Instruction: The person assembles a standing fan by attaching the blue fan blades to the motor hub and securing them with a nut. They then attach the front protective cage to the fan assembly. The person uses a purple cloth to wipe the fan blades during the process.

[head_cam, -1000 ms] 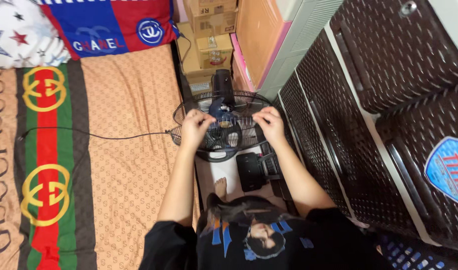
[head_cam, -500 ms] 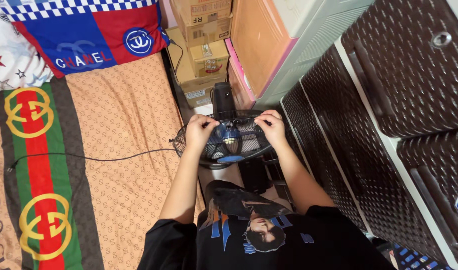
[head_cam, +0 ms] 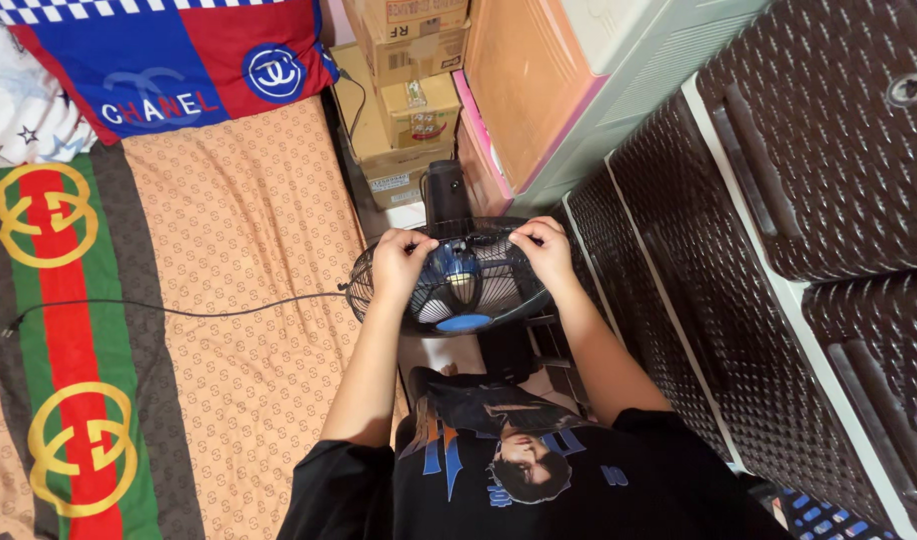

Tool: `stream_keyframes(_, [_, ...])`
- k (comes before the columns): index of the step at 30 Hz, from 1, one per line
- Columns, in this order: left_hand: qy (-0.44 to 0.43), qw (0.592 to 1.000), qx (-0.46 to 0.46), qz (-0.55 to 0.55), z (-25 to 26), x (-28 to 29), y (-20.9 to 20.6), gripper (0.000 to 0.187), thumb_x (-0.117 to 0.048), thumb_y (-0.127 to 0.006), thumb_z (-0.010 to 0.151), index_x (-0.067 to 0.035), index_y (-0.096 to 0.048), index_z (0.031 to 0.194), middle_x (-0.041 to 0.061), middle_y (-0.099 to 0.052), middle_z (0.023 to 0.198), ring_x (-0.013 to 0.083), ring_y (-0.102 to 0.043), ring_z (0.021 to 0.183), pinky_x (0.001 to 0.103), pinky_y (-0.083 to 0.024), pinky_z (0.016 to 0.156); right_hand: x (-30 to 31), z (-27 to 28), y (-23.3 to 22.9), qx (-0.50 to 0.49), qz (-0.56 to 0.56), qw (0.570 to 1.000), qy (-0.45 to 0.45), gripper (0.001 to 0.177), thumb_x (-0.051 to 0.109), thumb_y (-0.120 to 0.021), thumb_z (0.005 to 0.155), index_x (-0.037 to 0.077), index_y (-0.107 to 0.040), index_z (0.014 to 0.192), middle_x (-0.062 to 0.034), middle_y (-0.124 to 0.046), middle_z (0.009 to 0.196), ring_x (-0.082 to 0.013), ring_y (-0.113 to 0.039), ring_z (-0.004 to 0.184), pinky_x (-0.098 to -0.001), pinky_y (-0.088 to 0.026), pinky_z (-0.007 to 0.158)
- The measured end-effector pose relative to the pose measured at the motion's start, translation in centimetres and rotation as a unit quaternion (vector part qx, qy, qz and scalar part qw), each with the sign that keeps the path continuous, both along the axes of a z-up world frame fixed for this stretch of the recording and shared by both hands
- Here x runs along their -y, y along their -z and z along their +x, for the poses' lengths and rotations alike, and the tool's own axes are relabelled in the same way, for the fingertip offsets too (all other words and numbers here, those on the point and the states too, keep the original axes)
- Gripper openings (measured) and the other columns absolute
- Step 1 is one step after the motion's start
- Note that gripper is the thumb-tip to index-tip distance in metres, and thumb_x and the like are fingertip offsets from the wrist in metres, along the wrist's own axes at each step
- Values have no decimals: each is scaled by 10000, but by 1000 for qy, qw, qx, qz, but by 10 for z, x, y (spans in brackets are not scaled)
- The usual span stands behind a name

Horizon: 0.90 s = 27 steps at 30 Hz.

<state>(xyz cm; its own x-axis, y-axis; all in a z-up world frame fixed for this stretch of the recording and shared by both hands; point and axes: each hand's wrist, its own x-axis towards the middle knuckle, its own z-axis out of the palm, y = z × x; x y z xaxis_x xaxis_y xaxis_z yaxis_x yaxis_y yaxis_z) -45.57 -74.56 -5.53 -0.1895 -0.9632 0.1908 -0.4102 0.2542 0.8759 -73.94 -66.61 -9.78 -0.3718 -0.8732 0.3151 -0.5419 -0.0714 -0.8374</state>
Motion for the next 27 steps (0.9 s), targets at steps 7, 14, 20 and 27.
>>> stream_keyframes(7, [-20,1000,11,-10,4,-3,3,208,-237,-888,743,-94,-765,832,112,-684,896,311,-666,879,403,-532,794,3,-3,12,18,38,999,24,304,158,-903,761,73,-621,837,-15,-624,915,-158,-559,779,-300,-476,709])
stream_keyframes(14, [-34,999,-10,-39,4,-12,1,246,-238,-890,724,-77,-755,853,123,-630,953,321,-647,880,393,-532,761,-4,-2,17,-42,-30,999,18,295,175,-918,757,94,-660,874,-60,-600,1171,-187,-615,987,-321,-522,829])
stream_keyframes(20, [-56,997,44,-25,5,-21,-9,274,-306,-874,774,-86,-772,903,110,-603,961,311,-630,860,410,-530,785,-7,0,14,-43,18,999,27,331,209,-930,758,106,-666,929,-85,-541,1289,-210,-613,1074,-335,-548,854])
stream_keyframes(27, [-89,963,199,-157,1,-31,-27,213,-342,-852,691,-147,-796,756,101,-626,874,351,-577,847,465,-490,748,-13,2,8,-58,67,995,51,377,259,-937,745,99,-652,933,-81,-588,1203,-266,-600,1016,-365,-529,871])
